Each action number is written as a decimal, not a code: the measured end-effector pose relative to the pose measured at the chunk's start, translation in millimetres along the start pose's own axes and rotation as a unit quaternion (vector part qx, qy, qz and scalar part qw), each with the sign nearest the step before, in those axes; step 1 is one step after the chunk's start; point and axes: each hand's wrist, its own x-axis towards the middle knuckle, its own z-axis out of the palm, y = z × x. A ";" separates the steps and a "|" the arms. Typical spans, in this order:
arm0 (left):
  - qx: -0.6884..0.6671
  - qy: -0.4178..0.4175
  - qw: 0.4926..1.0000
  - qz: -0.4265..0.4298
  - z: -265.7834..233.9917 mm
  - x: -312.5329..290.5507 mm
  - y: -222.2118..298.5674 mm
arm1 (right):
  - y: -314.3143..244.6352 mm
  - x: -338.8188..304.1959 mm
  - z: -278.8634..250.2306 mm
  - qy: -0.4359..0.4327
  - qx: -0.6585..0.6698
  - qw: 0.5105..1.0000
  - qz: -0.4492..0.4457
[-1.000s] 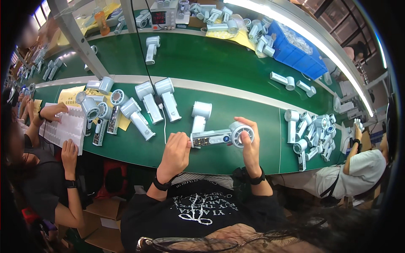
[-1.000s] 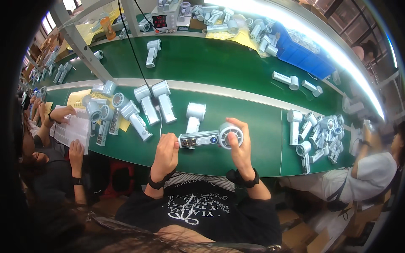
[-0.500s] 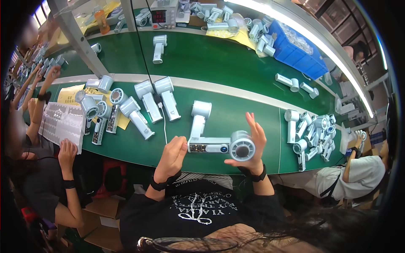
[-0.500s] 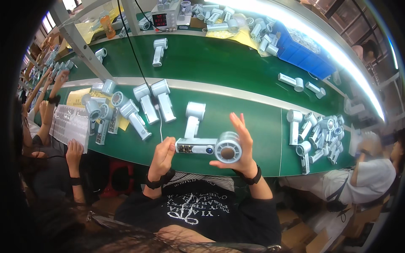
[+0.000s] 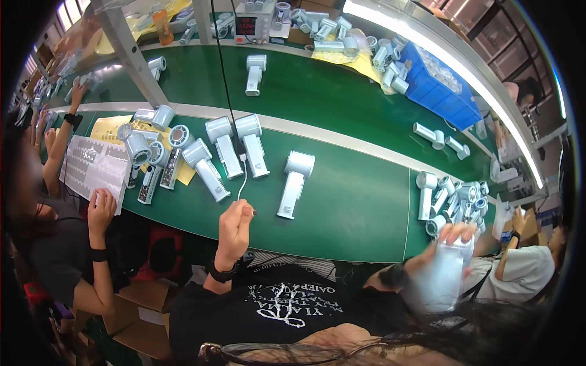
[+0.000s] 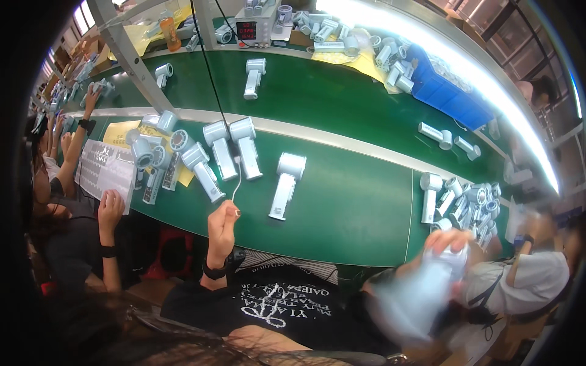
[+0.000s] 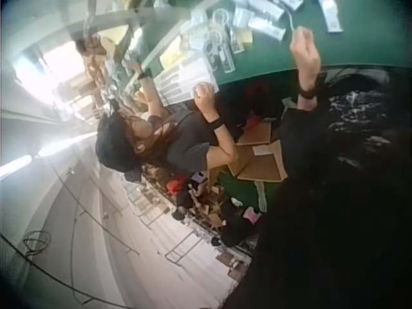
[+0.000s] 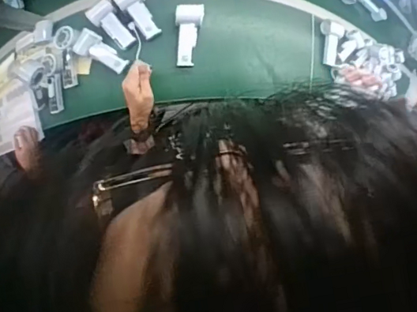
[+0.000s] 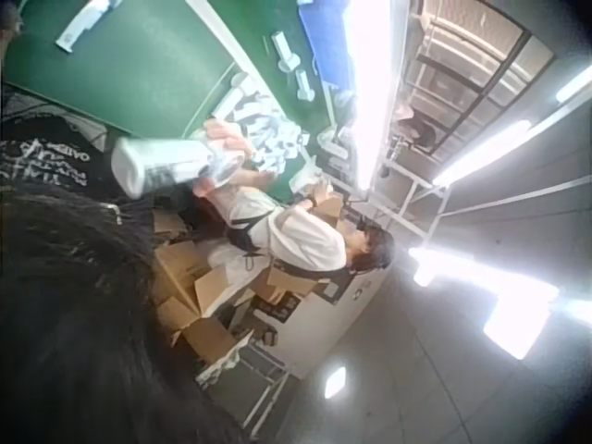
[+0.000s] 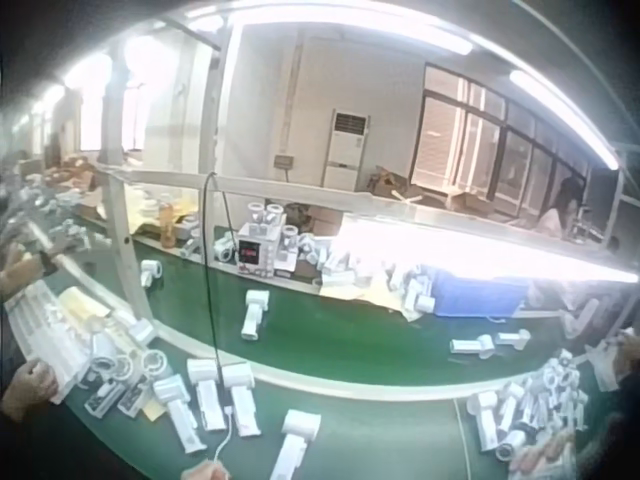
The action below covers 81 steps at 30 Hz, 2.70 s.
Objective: Assembling handheld electronic devices by fitting plastic housings and internal components together on an industrial production line.
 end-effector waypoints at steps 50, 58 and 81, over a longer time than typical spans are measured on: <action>-0.093 -0.059 0.993 -0.044 11.1 24.2 6.0 | 131.0 175.1 -208.5 -0.242 -0.815 0.421 0.316; -0.054 -0.109 0.992 0.036 41.6 25.4 23.1 | 75.3 9.5 -120.0 0.146 -0.615 0.752 0.185; 0.113 -0.167 0.949 0.244 46.8 16.5 44.2 | 92.3 -62.8 -68.6 0.227 -0.651 0.721 0.066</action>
